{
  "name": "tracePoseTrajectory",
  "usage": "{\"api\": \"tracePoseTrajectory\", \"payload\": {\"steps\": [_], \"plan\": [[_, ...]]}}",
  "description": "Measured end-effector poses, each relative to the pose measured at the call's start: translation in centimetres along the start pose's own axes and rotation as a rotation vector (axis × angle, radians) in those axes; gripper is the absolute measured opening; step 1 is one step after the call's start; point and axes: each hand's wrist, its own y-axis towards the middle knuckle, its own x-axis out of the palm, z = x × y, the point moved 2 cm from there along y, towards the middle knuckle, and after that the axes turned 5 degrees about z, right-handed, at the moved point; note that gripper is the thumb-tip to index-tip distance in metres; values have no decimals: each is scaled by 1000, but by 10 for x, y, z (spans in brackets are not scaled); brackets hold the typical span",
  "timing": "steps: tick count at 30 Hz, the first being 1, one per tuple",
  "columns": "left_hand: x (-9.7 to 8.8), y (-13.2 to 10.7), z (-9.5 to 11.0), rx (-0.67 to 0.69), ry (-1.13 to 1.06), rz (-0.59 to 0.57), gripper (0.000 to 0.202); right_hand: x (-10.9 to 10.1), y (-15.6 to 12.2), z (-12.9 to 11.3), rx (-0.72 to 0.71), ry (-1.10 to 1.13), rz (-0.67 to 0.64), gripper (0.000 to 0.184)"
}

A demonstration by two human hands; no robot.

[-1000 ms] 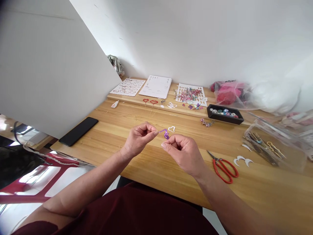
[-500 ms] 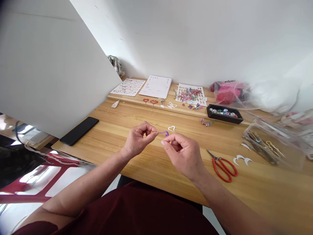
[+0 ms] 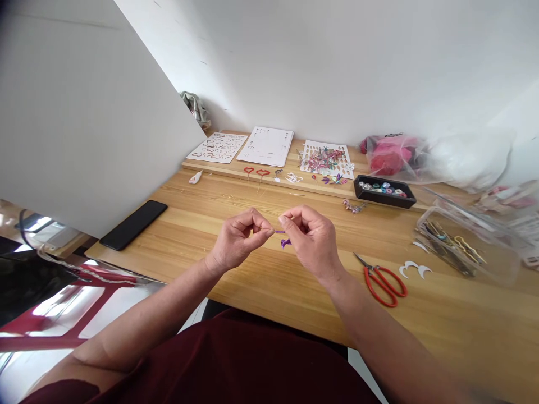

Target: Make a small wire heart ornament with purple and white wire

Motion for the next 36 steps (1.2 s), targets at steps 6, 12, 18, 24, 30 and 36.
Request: {"api": "tracePoseTrajectory", "payload": {"steps": [6,12,18,24,30,36], "plan": [[3,0,-4,-18,-7,24,17,7,-7,9,-19,95,100,14],[2,1,1,11,15,-47,17,-1,5,-3,25,93,-54,17],[2,2,4,-124,-137,-71,22,-2,16,6,453,388,-283,27],[4,2,-5,-253,-241,55,25,21,-20,27,786,699,-288,29],[-3,2,-12,-100,31,135,15,9,-37,3,485,359,-199,27],[-2,2,0,29,54,-84,13,-14,-1,-20,218,120,-238,22]]}}
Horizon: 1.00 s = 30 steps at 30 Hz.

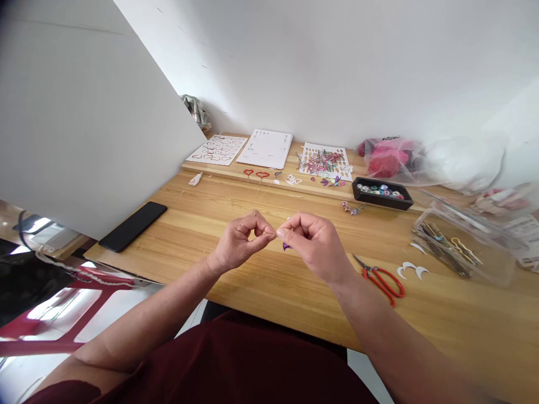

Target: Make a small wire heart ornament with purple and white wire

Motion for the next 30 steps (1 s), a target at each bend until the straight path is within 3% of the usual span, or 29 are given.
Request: {"api": "tracePoseTrajectory", "payload": {"steps": [3,6,12,19,26,30], "plan": [[2,-1,4,-30,-120,-62,15,-3,15,7,150,160,-47,25],[2,-1,3,-116,-247,-29,20,3,18,26,348,343,-99,29],[10,2,-2,-292,-520,48,26,21,-1,51,466,572,-151,27],[20,0,-5,-445,-685,125,24,18,-4,54,377,452,-36,25],[22,4,-8,-467,-484,155,33,4,-1,50,143,235,102,28],[24,8,-11,-474,-454,173,38,-2,-3,40,42,293,156,40]]}}
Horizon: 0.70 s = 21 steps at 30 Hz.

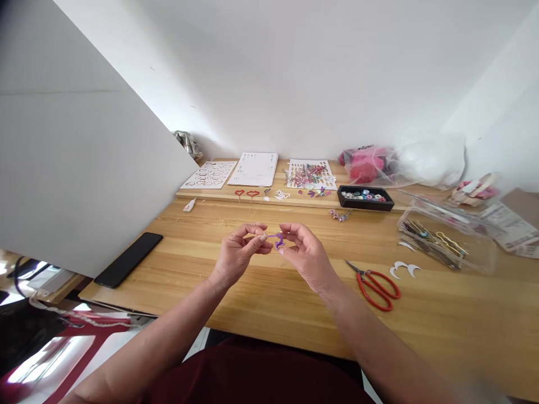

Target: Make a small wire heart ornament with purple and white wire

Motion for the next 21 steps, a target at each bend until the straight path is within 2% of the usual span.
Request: {"api": "tracePoseTrajectory", "payload": {"steps": [5,14,21], "plan": [[5,4,-4,-21,-7,-21,37,9,-4,-5,-17,156,-96,41],[12,12,-14,-48,33,-66,37,13,6,6,165,255,70,32],[12,21,-22,-69,72,-75,35,13,12,18,236,282,94,28]]}}
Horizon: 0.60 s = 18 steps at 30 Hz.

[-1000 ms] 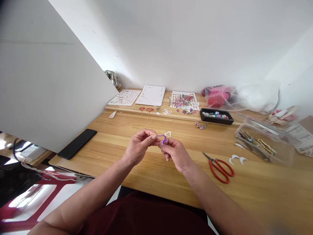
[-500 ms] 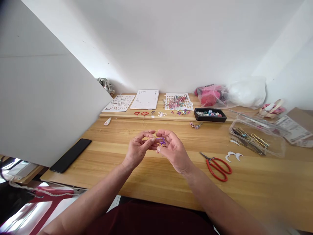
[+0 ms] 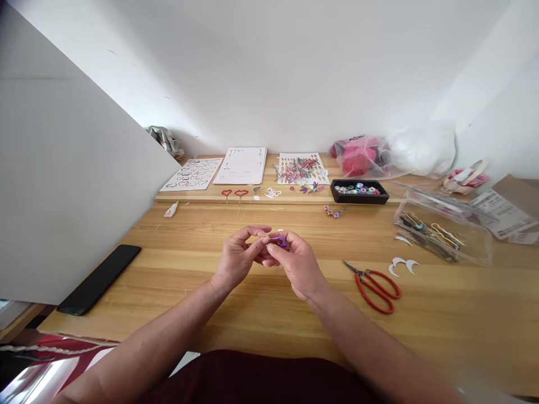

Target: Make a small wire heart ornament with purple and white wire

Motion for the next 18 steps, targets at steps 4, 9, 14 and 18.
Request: {"api": "tracePoseTrajectory", "payload": {"steps": [4,9,14,18], "plan": [[-1,3,-9,-24,-18,-13,34,-4,5,7,39,-8,25,29],[-1,5,-18,-37,0,-25,33,-8,10,14,71,-12,31,30],[-5,9,-21,68,99,-25,27,-8,10,17,8,-62,26,26],[-9,10,-25,187,150,2,24,-10,9,21,-15,-81,69,25]]}}
